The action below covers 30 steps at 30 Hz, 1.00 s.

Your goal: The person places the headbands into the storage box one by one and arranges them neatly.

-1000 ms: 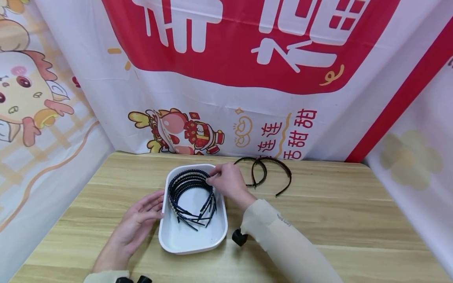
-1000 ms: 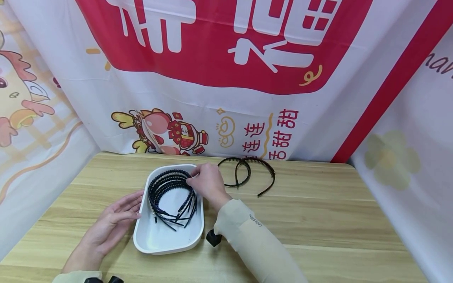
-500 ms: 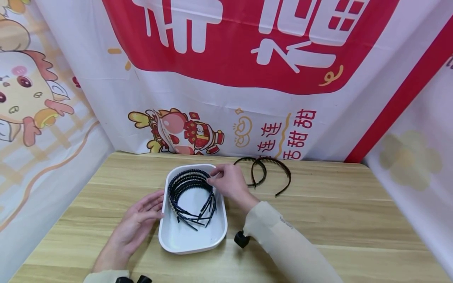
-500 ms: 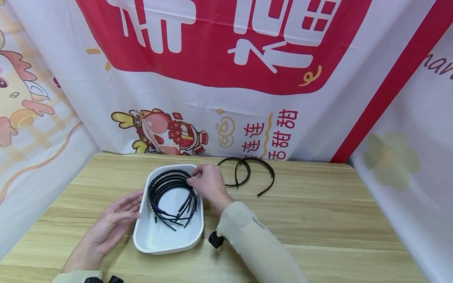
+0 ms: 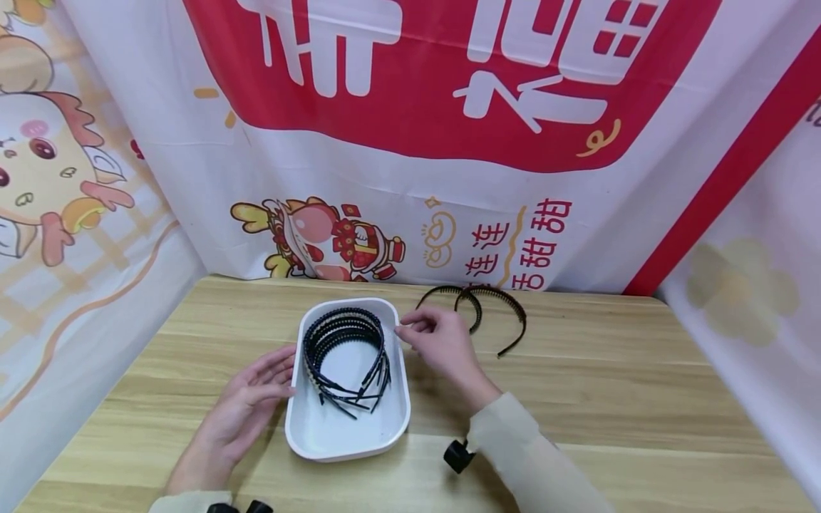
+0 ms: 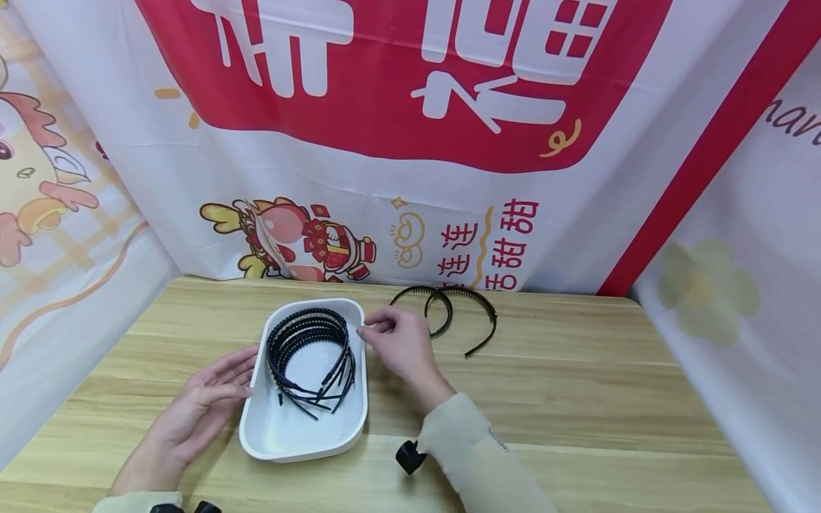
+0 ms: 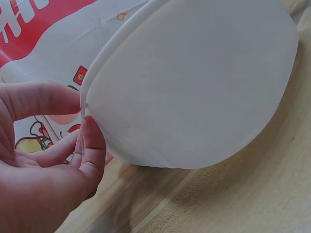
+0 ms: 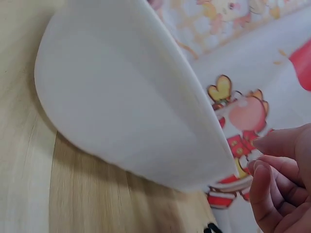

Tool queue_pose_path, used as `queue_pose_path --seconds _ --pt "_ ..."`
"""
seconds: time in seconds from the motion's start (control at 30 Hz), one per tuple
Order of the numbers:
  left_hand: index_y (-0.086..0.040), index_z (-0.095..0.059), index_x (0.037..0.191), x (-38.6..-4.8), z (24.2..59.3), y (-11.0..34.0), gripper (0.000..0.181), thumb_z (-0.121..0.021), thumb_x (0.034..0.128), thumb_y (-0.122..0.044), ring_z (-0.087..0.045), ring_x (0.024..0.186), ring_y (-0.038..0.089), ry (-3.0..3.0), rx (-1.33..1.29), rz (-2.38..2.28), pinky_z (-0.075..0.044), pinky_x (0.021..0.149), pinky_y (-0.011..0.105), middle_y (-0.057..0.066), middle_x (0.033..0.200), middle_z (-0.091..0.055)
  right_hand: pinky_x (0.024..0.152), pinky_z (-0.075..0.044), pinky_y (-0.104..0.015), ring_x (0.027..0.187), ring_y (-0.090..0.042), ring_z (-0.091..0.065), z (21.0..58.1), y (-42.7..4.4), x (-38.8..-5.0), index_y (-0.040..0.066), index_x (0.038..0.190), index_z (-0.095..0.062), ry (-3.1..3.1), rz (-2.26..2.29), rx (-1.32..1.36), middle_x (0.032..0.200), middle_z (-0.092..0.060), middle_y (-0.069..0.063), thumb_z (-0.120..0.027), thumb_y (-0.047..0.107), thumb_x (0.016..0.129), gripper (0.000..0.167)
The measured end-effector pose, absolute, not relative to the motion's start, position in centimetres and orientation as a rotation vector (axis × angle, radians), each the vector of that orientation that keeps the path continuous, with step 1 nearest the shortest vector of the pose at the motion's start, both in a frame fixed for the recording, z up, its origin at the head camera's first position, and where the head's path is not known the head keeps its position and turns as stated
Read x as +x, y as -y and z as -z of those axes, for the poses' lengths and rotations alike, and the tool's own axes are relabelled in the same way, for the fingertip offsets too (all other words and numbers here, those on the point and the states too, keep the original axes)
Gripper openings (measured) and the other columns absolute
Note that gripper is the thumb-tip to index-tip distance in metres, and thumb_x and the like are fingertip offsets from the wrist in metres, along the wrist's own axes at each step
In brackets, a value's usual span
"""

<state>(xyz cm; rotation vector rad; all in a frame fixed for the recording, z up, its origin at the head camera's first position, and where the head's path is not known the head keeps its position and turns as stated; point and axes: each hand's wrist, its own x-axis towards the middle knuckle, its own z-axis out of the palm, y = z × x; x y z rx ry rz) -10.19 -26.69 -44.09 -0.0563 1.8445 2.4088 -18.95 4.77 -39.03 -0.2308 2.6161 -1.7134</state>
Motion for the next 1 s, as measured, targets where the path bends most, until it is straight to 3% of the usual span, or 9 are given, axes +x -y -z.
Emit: queue_pose_path --seconds 0.3,0.57,1.0 --pt "-0.020 -0.062 0.135 -10.2 44.1 26.6 0.059 -0.057 0.0902 0.018 -0.064 0.118 0.011 -1.849 -0.055 -2.415 -0.058 0.101 0.022 -0.006 0.130 -0.069 0.062 -0.060 -0.026 0.071 -0.017 -0.069 40.7 -9.8 -19.3 0.014 0.106 -0.082 -2.613 1.821 0.054 0.092 -0.078 -0.005 -0.087 0.021 0.089 0.019" --pt "-0.021 -0.062 0.135 -10.1 44.3 26.7 0.059 -0.057 0.0901 0.018 -0.064 0.119 0.010 -1.851 -0.029 -2.416 -0.058 0.102 0.022 -0.006 0.130 -0.068 0.065 -0.063 -0.031 0.076 -0.028 -0.074 41.7 -14.7 -20.0 0.008 0.113 -0.080 -2.655 1.839 0.228 0.094 -0.078 -0.006 -0.083 0.023 0.095 0.023" --pt "-0.020 -0.062 0.137 -10.1 44.2 26.6 0.059 -0.058 0.0905 0.017 -0.064 0.120 0.010 -1.837 -0.017 -2.428 -0.058 0.104 0.022 -0.005 0.132 -0.068 0.063 -0.061 -0.026 0.069 -0.014 -0.071 42.5 -19.0 -20.2 0.004 0.115 -0.074 -2.680 1.766 0.409 0.089 -0.077 0.000 -0.082 0.024 0.094 0.030"
